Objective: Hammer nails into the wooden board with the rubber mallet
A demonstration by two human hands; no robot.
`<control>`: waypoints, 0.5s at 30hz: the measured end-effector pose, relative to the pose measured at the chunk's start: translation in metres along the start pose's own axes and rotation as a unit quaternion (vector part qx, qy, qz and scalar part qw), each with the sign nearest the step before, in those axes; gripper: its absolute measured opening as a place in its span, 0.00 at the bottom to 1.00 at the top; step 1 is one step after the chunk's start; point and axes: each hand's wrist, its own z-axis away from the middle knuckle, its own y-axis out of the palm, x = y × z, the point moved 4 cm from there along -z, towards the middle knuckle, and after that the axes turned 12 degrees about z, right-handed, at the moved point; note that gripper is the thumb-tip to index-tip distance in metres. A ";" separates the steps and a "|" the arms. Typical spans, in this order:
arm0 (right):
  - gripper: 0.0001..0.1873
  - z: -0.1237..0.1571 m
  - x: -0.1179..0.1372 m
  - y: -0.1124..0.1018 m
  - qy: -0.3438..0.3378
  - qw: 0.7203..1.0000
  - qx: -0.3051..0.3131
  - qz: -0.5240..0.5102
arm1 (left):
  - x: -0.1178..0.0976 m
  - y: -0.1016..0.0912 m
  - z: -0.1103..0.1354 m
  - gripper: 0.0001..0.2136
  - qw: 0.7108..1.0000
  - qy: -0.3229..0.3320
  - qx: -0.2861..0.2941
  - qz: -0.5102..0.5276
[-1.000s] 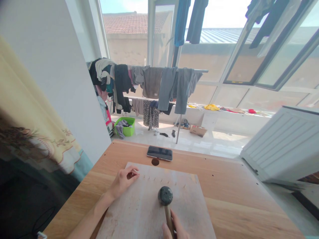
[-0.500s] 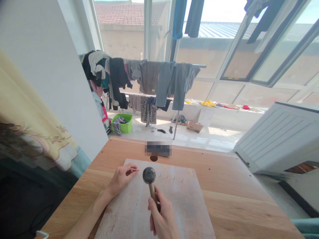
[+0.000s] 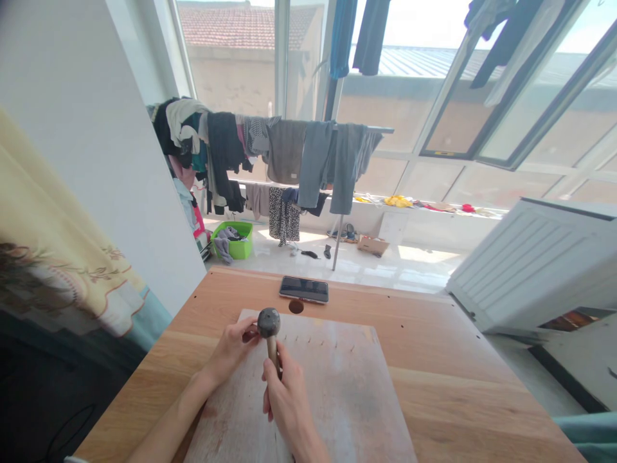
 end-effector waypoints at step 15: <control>0.32 0.041 -0.024 -0.019 0.029 0.983 -0.017 -0.178 | 0.010 -0.002 0.001 0.18 0.998 0.023 -0.008 -0.056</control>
